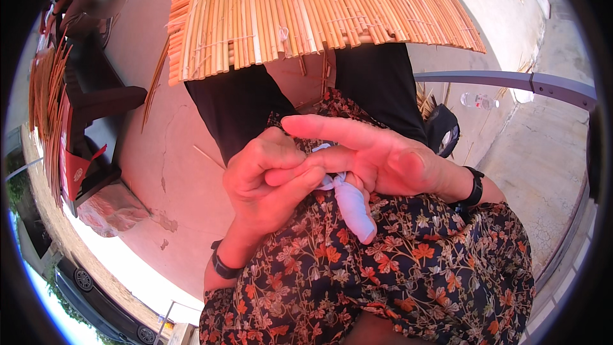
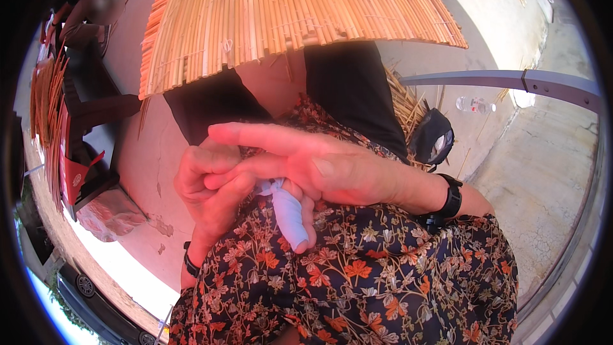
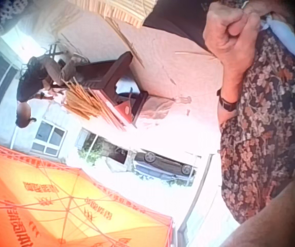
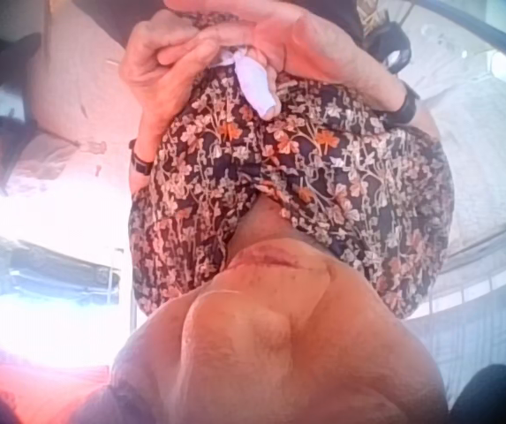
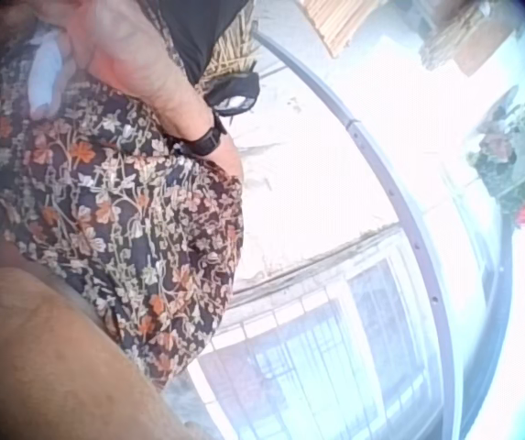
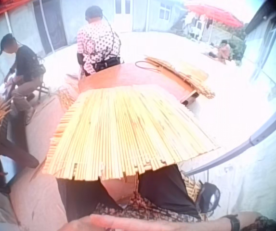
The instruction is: The person weaves a bamboo mat by hand, using a needle and white thread to stitch bamboo strips together. They adjust the mat's position, pull the thread tight, and occasionally handle a spool of thread. The task involves repetitive stitching and alignment of the bamboo strips.
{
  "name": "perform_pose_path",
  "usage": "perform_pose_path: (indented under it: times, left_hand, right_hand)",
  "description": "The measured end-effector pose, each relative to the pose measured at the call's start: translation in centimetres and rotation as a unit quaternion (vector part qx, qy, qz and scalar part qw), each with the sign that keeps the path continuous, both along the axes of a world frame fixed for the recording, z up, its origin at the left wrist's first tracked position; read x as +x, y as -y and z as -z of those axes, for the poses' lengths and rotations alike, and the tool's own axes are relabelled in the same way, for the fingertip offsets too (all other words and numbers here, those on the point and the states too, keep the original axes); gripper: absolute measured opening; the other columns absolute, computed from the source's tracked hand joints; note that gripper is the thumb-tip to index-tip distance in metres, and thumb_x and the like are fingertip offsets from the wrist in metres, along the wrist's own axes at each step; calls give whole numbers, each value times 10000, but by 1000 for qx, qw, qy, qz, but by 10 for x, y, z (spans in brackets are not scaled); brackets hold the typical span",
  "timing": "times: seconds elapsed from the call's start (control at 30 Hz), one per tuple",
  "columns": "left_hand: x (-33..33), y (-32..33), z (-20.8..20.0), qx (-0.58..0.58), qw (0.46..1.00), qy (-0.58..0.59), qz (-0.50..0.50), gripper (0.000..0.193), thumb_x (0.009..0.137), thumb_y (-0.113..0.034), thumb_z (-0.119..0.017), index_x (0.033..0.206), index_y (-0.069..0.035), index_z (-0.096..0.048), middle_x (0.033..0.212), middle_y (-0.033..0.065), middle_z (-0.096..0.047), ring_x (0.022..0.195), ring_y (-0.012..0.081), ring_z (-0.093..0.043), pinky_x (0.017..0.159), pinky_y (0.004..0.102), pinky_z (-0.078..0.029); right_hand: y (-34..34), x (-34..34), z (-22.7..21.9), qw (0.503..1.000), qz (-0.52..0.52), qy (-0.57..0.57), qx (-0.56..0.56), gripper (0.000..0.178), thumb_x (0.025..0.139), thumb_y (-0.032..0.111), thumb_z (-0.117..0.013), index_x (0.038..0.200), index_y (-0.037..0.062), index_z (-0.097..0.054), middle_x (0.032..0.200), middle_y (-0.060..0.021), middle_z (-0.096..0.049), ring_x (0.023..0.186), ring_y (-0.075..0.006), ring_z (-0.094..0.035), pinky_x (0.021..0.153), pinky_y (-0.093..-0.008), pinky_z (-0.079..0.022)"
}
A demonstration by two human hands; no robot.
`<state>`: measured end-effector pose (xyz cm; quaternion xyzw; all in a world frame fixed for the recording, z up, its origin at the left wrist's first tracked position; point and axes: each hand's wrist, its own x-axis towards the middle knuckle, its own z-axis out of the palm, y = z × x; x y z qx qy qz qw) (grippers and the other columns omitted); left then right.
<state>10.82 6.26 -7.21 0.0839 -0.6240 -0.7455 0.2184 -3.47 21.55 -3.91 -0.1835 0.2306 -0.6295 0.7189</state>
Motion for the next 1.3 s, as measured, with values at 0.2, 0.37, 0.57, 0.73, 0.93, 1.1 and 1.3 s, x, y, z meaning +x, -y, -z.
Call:
perform_pose_path:
  times: [0.2, 0.37, 0.57, 0.73, 0.93, 1.1, 1.3]
  left_hand:
    - [-2, -3, 1, -19, 1000, -20, -8, 198, 785, 67, -747, 846, -15, -577, 749, 46, -555, 658, 104, -520, 579, 258, -429]
    - [-1, -2, 3, -32, 999, -26, -3, 204, 777, 76, -746, 847, -18, -579, 752, 51, -561, 659, 106, -524, 579, 259, -426]
    - [-1, -2, 1, -26, 1000, 0, -1, 242, 768, 83, -743, 920, -13, -582, 824, 58, -599, 728, 122, -549, 649, 264, -440]
    - [1, 2, 1, -41, 999, 6, 11, 245, 775, 79, -717, 968, -5, -592, 857, 65, -611, 767, 134, -566, 690, 265, -450]
    - [-1, 4, -3, -59, 998, -1, 23, 228, 792, 67, -690, 987, -1, -593, 881, 77, -608, 787, 137, -566, 705, 264, -457]
    - [1, 3, 4, -66, 998, -6, 5, 192, 800, 37, -692, 969, 7, -606, 844, 80, -602, 744, 144, -559, 670, 273, -453]
    - [-2, 2, 2, -133, 990, -18, -32, 165, 775, 30, -710, 914, 2, -625, 738, 66, -585, 635, 143, -530, 581, 271, -424]
  right_hand:
    - [1, 4, -2, 1000, 12, -9, 14, 1246, 759, 793, -623, 1580, 47, -57, 1486, -297, -396, 708, -151, -673, 719, -234, -537]
    - [1, 4, -4, 999, 10, -22, 28, 1265, 731, 803, -640, 1582, 60, -70, 1477, -292, -410, 716, -156, -675, 718, -236, -542]
    - [1, 2, -4, 999, 11, -24, 25, 1262, 745, 807, -620, 1582, 66, -36, 1485, -300, -391, 730, -160, -673, 713, -240, -546]
    - [-2, 1, 3, 1000, 11, -17, 7, 1233, 797, 783, -585, 1573, 47, 28, 1497, -314, -365, 739, -168, -674, 703, -255, -560]
    - [-2, 1, 3, 1000, 19, -19, -6, 1205, 827, 759, -570, 1567, 33, 45, 1492, -321, -364, 768, -187, -682, 693, -273, -581]
    - [-2, 2, 3, 1000, 12, -4, 9, 1225, 810, 755, -598, 1568, 31, 36, 1485, -299, -382, 781, -194, -686, 698, -278, -581]
    - [1, 4, -8, 999, 18, 24, 42, 1349, 688, 730, -745, 1576, 45, 4, 1513, -264, -356, 785, -187, -680, 713, -270, -564]
